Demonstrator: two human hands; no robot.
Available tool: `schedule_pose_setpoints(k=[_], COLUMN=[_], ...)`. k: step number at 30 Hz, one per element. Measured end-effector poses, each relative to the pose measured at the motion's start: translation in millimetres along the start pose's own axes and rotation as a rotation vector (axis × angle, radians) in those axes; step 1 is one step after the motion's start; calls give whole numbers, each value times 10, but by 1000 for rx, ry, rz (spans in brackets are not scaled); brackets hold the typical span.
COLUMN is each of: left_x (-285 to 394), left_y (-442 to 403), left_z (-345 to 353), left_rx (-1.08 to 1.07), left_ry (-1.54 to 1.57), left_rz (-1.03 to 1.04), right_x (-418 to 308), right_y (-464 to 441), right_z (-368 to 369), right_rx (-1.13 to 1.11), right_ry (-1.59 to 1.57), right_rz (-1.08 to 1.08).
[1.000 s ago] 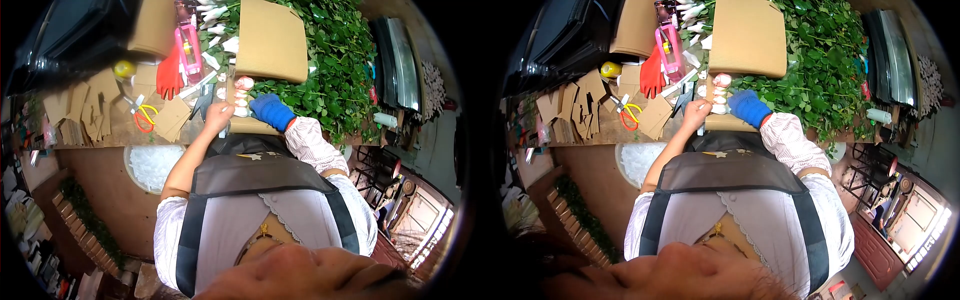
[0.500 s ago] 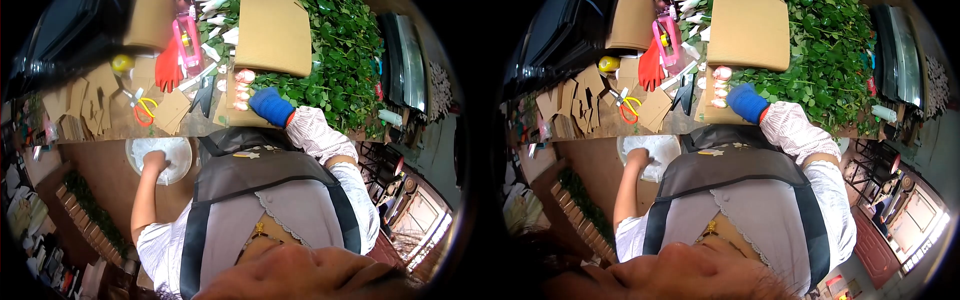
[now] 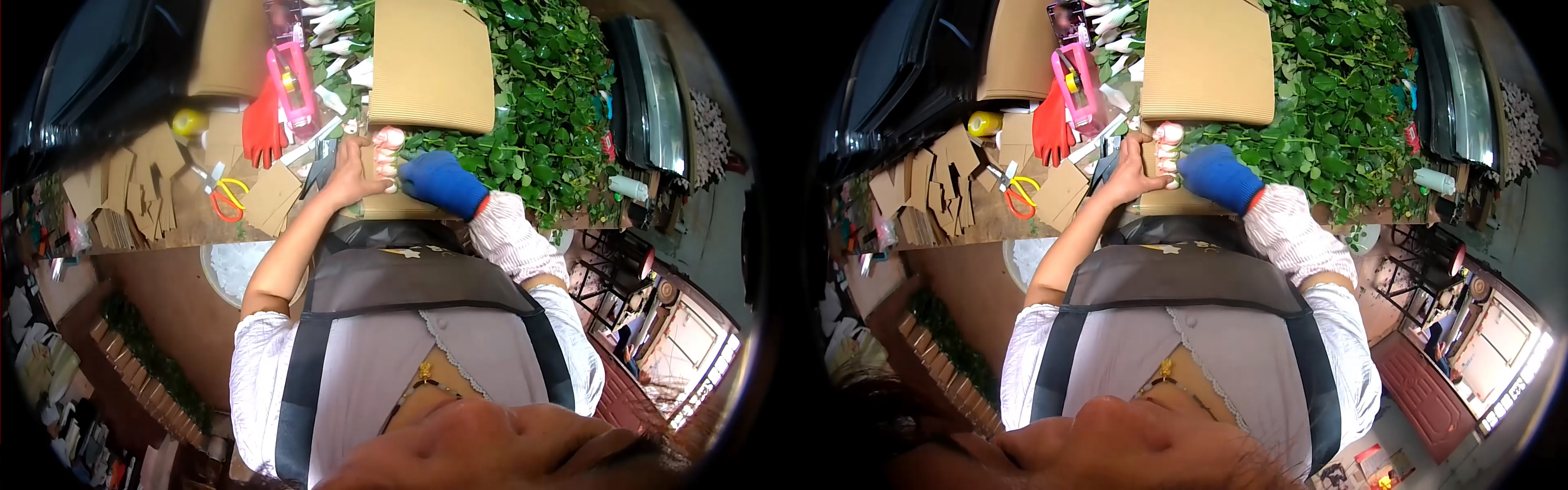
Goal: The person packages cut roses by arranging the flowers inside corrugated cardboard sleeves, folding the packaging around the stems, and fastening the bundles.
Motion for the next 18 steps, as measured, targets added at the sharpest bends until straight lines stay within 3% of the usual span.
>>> schedule_pose_setpoints(k=[2,5,6,11,15,18], left_x=[42,44,15,-33,-133,-107], left_y=[21,42,38,26,-2,44], left_z=[14,8,30,57,91,89], left_rx=[-10,-21,-39,-73,30,85], left_ry=[-22,-54,-41,-26,91,73], left_rz=[30,27,3,-25,-24,-10], right_x=[91,220,138,49,48,117], right_y=[51,-168,-199,-215,-194,-26], right_z=[-159,310,217,247,266,-40], right_rx=[61,77,-41,-2,105,-1], right_ry=[-143,-172,-124,-112,-109,-121], right_rz=[113,64,108,37,-82,115])
Point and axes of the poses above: each hand's wrist, its own y-axis away from the middle knuckle, its own z-axis out of the palm, x = y × z, the point moved 8 cm from there along -y, towards the middle knuckle, and after that the axes turned 6 degrees about z, right-handed, at the moved point
